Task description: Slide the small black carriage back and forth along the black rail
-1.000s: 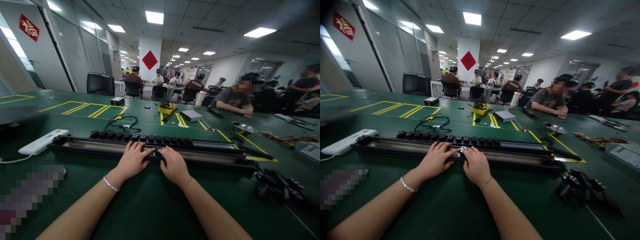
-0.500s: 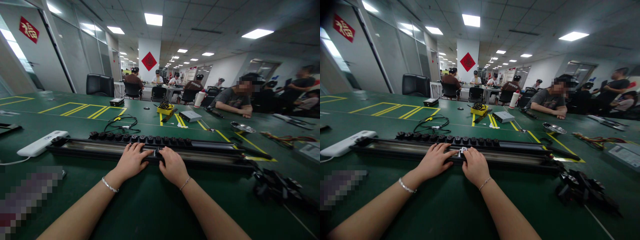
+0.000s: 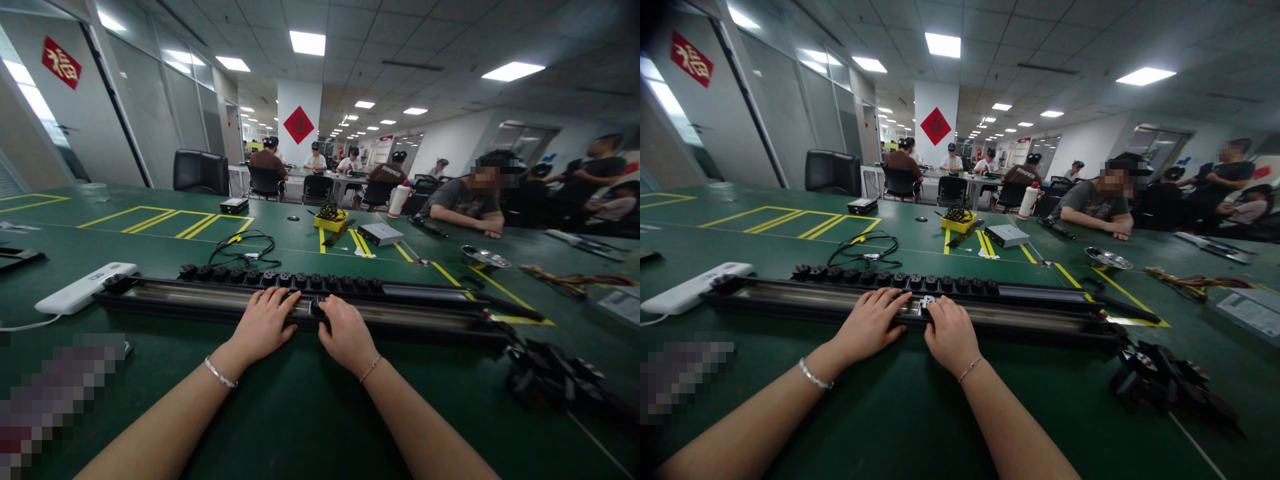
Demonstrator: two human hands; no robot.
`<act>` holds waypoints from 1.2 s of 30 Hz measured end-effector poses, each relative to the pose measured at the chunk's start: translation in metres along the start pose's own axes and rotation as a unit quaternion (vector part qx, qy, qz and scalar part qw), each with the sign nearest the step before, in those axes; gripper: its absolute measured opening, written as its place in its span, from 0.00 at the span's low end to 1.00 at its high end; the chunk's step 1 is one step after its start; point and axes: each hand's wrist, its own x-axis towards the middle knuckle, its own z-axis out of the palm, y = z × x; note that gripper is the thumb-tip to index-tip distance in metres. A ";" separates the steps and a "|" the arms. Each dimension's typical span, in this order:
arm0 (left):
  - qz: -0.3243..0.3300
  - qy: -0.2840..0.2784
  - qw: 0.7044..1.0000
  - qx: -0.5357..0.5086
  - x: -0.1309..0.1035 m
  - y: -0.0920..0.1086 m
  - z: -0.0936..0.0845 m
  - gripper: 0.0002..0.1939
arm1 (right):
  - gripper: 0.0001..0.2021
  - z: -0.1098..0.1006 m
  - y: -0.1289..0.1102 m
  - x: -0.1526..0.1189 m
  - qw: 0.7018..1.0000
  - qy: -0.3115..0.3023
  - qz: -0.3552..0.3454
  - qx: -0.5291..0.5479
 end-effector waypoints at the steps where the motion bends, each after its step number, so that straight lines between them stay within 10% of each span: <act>1: -0.001 0.001 1.000 -0.001 0.000 0.000 0.000 0.30 | 0.17 0.000 0.001 0.000 1.000 0.002 0.001 0.000; 36: -0.009 -0.006 1.000 0.003 0.000 0.001 0.001 0.29 | 0.18 0.000 -0.002 0.007 0.994 0.005 0.106 0.036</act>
